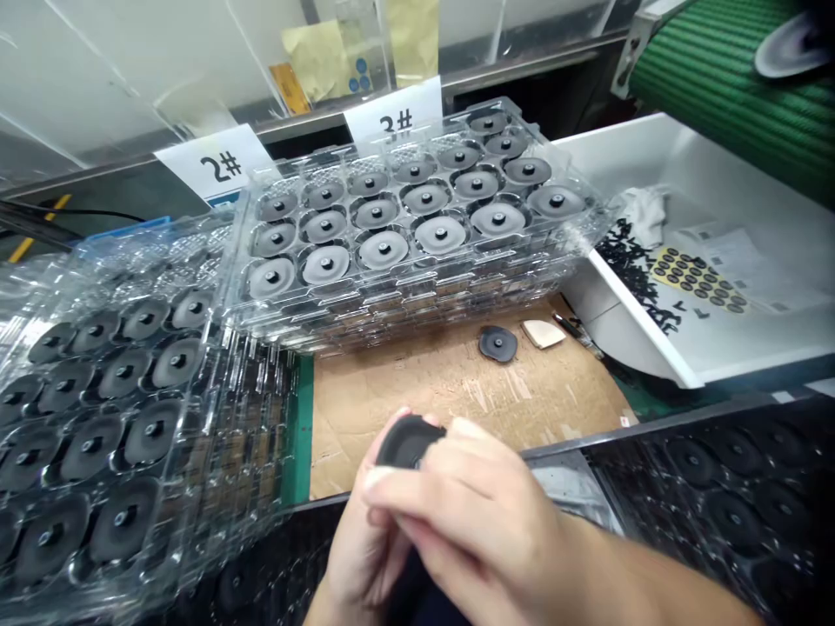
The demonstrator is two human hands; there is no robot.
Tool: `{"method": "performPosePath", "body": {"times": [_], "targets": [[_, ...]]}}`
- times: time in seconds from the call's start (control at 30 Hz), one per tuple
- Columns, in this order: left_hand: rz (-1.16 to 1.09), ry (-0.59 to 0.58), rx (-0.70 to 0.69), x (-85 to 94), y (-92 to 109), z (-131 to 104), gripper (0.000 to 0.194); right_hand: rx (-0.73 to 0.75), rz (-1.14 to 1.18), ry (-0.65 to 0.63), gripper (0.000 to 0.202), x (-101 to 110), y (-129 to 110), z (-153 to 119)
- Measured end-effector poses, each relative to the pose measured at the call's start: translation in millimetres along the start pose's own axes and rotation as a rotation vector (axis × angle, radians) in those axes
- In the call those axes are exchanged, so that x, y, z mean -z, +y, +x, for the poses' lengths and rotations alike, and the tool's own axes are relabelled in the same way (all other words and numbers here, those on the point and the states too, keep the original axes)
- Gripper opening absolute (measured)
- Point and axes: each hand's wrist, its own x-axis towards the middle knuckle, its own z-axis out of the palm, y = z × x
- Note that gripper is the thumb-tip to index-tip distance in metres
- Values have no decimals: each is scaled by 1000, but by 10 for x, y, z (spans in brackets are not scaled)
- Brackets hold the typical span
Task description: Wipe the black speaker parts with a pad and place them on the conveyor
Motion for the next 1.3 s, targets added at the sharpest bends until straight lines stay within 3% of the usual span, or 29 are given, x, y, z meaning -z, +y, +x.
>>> {"method": "performPosePath", "body": {"times": [0.1, 0.17, 0.23, 0.33, 0.47, 0.57, 0.67, 0.77, 0.9, 1.0, 1.07, 1.17, 1.3], "targets": [[-81, -76, 11, 87, 33, -7, 56, -124, 40, -133, 24, 146, 6, -129], [-88, -84, 11, 121, 34, -8, 58, -242, 27, -79, 26, 216, 71, -217], [-107, -97, -2, 113, 28, -9, 55, -362, 40, 69, 25, 210, 208, -286], [-182, -170, -9, 55, 30, -17, 50, -545, 90, 266, 22, 27, 558, -368], [-262, -226, 5, 25, 51, -32, 50, -590, 102, 155, 23, -387, 1071, -508], [-295, -261, 1, 50, 68, -49, 49, -587, 65, 163, 26, -586, 1235, -626], [-257, -248, -28, 76, 67, -58, 46, -595, 68, 183, 28, -578, 1179, -670], [-1, -191, -240, 107, 36, -35, 48, -584, 121, 142, 25, -470, 1026, -622], [697, -108, -660, 160, 9, 11, 95, -584, 181, 140, 22, -365, 840, -555], [998, -150, -724, 186, 40, 5, 111, -620, 214, 176, 20, -288, 731, -559], [1005, -165, -697, 194, 59, -13, 113, -640, 241, 196, 19, -219, 647, -557], [815, -110, -649, 187, 37, -32, 113, -659, 424, 172, 18, -114, 495, -491], [576, 9, -612, 150, -29, -48, 106, -654, 720, -96, 18, -34, 345, -305]]}}
